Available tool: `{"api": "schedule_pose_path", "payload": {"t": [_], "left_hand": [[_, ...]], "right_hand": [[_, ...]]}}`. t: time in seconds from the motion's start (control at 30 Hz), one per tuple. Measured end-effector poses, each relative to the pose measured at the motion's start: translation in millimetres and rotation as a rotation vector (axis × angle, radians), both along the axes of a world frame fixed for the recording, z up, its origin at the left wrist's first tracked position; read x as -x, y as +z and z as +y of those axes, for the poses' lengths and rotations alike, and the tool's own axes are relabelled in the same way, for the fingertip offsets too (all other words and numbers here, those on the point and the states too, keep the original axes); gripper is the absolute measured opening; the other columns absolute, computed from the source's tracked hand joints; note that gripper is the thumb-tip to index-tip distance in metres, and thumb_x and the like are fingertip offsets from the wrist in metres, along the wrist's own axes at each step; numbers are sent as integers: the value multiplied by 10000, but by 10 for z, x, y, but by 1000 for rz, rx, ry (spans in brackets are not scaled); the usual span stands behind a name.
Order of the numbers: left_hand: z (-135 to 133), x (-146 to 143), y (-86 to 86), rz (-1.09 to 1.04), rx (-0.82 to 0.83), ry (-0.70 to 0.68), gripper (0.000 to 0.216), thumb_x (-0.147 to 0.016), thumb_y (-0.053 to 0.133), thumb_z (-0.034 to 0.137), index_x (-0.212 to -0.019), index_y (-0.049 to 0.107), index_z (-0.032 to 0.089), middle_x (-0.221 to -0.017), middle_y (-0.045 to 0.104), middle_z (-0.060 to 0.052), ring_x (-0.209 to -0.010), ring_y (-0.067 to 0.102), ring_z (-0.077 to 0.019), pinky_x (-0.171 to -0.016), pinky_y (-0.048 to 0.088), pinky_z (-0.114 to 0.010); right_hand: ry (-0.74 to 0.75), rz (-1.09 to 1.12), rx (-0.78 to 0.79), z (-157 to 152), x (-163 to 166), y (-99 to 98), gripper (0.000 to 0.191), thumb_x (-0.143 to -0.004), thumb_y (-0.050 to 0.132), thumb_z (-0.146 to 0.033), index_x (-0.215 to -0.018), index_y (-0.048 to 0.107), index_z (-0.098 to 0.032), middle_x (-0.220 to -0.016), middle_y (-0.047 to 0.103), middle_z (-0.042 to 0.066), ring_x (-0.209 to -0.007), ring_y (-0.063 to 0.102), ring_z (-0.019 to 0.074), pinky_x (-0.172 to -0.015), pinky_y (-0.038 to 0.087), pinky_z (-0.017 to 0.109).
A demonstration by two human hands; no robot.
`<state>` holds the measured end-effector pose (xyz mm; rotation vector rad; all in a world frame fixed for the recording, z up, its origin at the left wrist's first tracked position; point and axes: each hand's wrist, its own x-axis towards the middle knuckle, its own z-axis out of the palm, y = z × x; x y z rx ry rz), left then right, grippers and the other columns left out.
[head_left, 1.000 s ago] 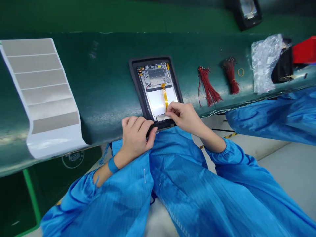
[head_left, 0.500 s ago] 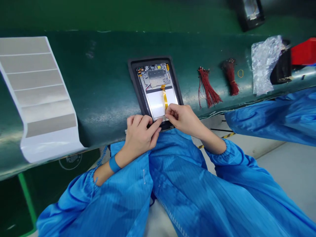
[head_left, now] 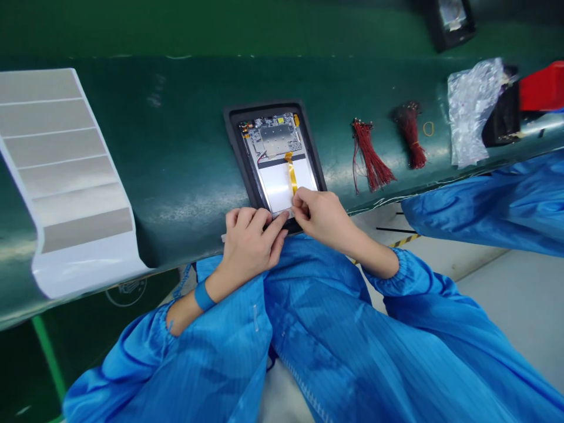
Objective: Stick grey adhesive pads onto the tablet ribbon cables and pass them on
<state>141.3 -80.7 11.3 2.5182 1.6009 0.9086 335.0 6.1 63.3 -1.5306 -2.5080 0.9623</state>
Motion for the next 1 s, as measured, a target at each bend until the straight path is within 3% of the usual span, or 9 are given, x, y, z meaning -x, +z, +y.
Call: {"api": "schedule_pose_path", "payload": {"t": [0.1,0.27,0.67,1.0], "left_hand": [[2,-25,-2,3,-29,10,291,-1018,666,281,-1249,786,153,-913,683,-97,-909,506,-286,-826,334,-446],[8,-40,-7,11,-48,15,295,-1021,660,275,-1256,779,142,-900,685,-91,-898,513,-276,-823,333,-440],[-36,37,-100,5,-23,3,349,-1044,675,308,-1365,754,195,-938,671,-94,-923,513,-265,-830,334,-430],[-35,27,-55,64,-3,10,369,-1046,654,305,-1387,745,197,-929,644,-93,-928,488,-281,-811,303,-429]], "right_hand": [[19,-100,-43,-38,14,-3,49,-1003,539,-174,-989,581,-197,-837,674,45,-702,527,172,-677,281,296],[45,-144,-51,-43,-32,-19,129,-1067,478,-201,-1093,601,-170,-990,740,107,-772,603,200,-700,281,311],[82,-76,-2,31,-80,-19,135,-1066,474,-203,-1074,605,-171,-939,751,88,-775,602,194,-708,278,306],[59,-270,-39,20,-12,110,172,-1090,514,-269,-1153,627,-156,-963,776,110,-782,649,227,-674,233,327]]}}
